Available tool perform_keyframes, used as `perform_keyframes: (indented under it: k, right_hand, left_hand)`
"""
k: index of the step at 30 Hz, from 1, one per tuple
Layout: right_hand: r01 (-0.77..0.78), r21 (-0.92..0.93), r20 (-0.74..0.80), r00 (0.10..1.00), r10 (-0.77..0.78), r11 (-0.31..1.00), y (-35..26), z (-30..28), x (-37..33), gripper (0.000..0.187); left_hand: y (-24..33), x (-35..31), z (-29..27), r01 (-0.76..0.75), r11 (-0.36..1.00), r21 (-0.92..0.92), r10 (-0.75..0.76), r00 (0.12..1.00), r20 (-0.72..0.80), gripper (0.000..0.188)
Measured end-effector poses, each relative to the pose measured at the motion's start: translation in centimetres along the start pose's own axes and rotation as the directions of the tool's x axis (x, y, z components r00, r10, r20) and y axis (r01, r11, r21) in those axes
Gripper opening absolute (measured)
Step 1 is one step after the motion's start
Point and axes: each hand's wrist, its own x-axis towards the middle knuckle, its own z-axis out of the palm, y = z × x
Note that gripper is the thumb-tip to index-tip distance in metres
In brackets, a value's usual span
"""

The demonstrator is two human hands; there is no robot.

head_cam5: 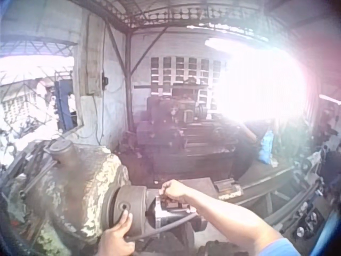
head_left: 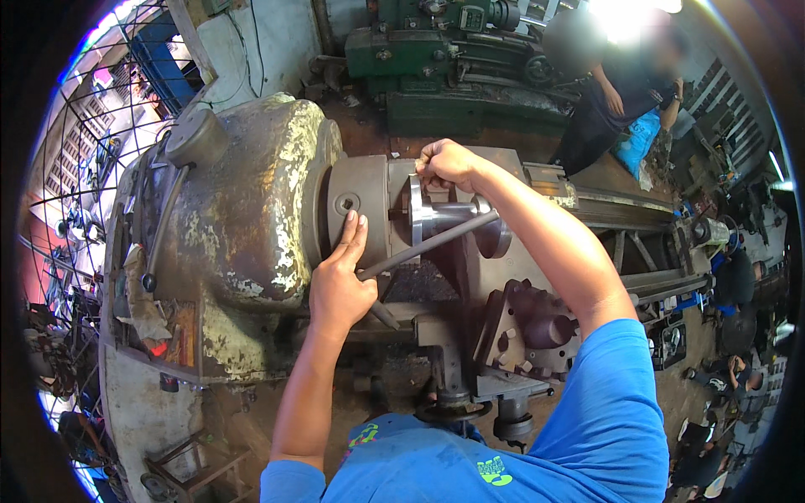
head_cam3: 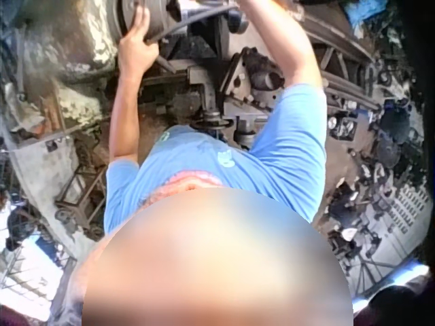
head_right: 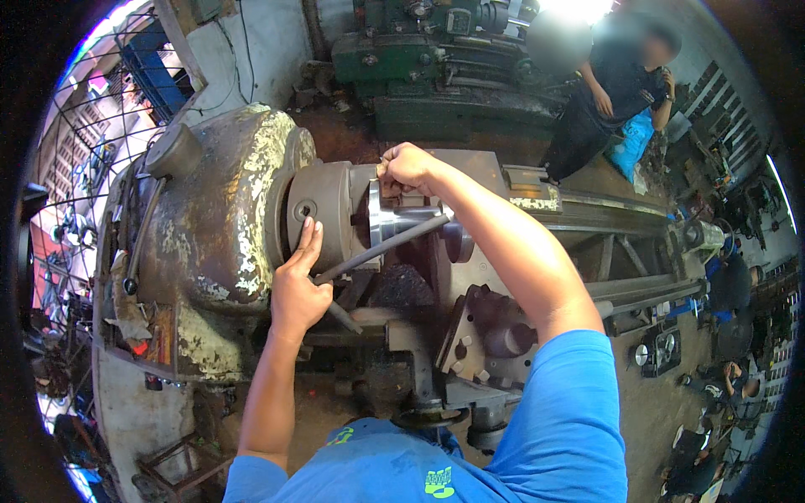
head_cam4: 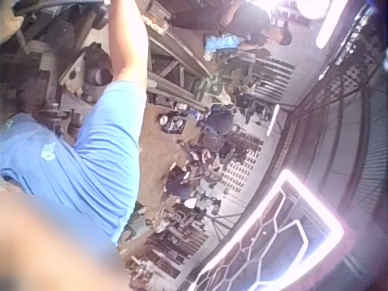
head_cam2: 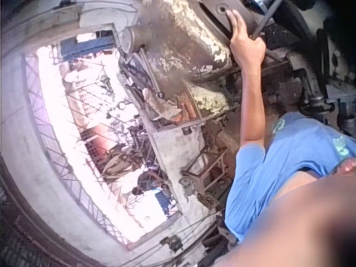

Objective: The person operates a metal lathe, using a wrench to tighten the chuck and then a dial indicator to measure the rotating workpiece. The person adjusts the indicator and repositions it multiple times while the lathe runs.

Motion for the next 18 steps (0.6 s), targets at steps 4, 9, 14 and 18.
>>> perform_keyframes:
  k: [4, 9, 14, 18]
  right_hand:
    - [0.097, 0.022, 0.001, 0.995, -0.097, 0.995, -0.3, 0.5, -1.8, 0.014]
    - [0.116, -0.091, 0.018, 0.993, -0.114, 0.989, -1.0, -0.5, -3.9, 0.016]
    - [0.02, -0.721, -0.164, 0.966, -0.198, 0.693, -1.4, -1.1, -5.4, 0.022]
    - [-0.04, -0.5, -0.183, 0.981, -0.061, 0.865, -4.4, -1.7, -8.7, 0.033]
  left_hand:
    - [-0.5, -0.7, 0.3, -0.048, 0.998, 0.048, 0.051, 0.997, -0.049, 0.088]
    - [-1.1, -1.4, 0.6, -0.083, 0.995, 0.048, 0.086, 0.994, -0.067, 0.089]
    - [-1.2, -2.0, 0.7, -0.068, 0.998, -0.001, 0.068, 0.997, -0.043, 0.087]
    - [-0.7, -1.8, -0.6, -0.052, 0.996, 0.07, 0.05, 0.998, 0.031, 0.084]
